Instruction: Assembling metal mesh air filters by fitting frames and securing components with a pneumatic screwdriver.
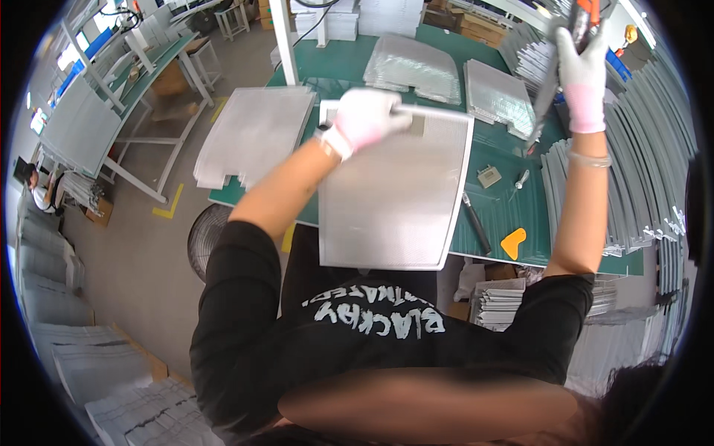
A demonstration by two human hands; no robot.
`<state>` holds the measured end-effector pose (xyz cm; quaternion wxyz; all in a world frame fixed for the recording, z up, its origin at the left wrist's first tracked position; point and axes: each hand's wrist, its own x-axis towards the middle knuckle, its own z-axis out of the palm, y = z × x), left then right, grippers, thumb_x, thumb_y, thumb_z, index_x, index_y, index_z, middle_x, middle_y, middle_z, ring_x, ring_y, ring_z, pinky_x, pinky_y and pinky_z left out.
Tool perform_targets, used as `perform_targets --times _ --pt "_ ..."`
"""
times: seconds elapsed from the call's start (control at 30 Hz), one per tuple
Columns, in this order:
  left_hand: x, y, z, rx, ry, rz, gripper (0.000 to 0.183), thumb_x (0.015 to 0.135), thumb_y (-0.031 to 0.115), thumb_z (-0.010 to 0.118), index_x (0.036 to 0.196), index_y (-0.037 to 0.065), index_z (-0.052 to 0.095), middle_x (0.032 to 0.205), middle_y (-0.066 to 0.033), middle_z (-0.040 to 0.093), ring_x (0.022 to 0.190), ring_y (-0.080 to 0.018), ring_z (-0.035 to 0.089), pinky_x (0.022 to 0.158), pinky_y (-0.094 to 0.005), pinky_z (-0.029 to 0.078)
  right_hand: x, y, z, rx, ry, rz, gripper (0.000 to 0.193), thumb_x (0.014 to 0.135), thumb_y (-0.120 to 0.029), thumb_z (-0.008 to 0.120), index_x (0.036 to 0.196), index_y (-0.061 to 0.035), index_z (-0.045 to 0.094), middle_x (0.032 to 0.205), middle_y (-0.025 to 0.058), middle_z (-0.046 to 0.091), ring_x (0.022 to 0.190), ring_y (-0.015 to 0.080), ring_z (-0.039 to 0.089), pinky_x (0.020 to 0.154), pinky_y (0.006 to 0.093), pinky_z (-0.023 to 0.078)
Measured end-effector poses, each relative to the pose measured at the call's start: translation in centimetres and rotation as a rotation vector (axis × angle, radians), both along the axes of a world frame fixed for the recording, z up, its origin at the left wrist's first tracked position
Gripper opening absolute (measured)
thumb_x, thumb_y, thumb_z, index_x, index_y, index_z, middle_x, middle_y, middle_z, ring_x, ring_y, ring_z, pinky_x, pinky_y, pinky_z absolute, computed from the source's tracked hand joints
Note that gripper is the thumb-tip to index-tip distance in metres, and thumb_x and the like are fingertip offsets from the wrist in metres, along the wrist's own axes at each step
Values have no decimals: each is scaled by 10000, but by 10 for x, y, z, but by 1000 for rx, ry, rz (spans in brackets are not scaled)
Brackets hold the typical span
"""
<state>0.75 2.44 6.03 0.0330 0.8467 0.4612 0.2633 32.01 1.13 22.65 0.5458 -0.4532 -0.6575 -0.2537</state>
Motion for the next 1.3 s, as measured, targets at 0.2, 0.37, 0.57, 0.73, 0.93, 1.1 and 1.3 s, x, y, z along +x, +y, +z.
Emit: perform_targets --times 0.2,0.37,0.57,0.73,0.93,1.1,1.3 --pt "-4 58 22 -102 35 103 481 814 510 566 957 83 733 918 -138 713 890 -303 680 808 -385 529 12 -16 3 232 -335 -210 658 811 -73 657 1396 52 383 1153 266 552 1075 417 535 988 493 413" --pt "11 49 32 -48 82 78 504 837 537 580 1037 97 724 1006 -130 708 968 -292 665 868 -372 509 -20 -61 -21 262 -508 -245 615 798 -62 661 1377 -20 460 1265 231 510 1201 407 469 1045 491 366" --pt "26 29 41 -15 50 56 514 809 529 551 990 86 740 986 -130 714 949 -296 675 849 -382 524 -56 -111 -53 44 -679 -108 609 751 -89 708 1327 -55 514 1330 196 490 1214 375 476 1043 465 371" --pt "41 -8 51 40 64 -25 499 808 528 572 952 80 736 957 -135 711 930 -303 673 828 -392 522 -57 -145 -72 -199 -675 -25 691 756 -134 735 1384 -34 463 1390 202 475 1280 389 446 1093 468 340" --pt "70 -113 51 480 160 -309 315 841 403 618 918 105 686 812 -111 654 786 -277 637 748 -416 481 -20 -184 -114 -569 -502 17 467 884 -236 629 1282 -12 536 915 193 668 822 348 656 748 408 526" --pt "38 -138 38 572 79 -288 725 741 342 743 1337 13 495 1417 -209 430 1317 -433 362 1105 -533 261 38 -266 -150 -707 -119 -198 247 916 -277 596 997 -46 635 821 161 654 739 314 660 637 410 508" --pt "-142 -51 -92 308 341 605 785 834 432 676 1399 -47 416 1453 -244 415 1338 -421 379 1123 -500 288 145 -487 -319 -472 1132 -1009 391 1007 -313 498 1140 31 627 782 21 573 675 101 508 615 274 434"
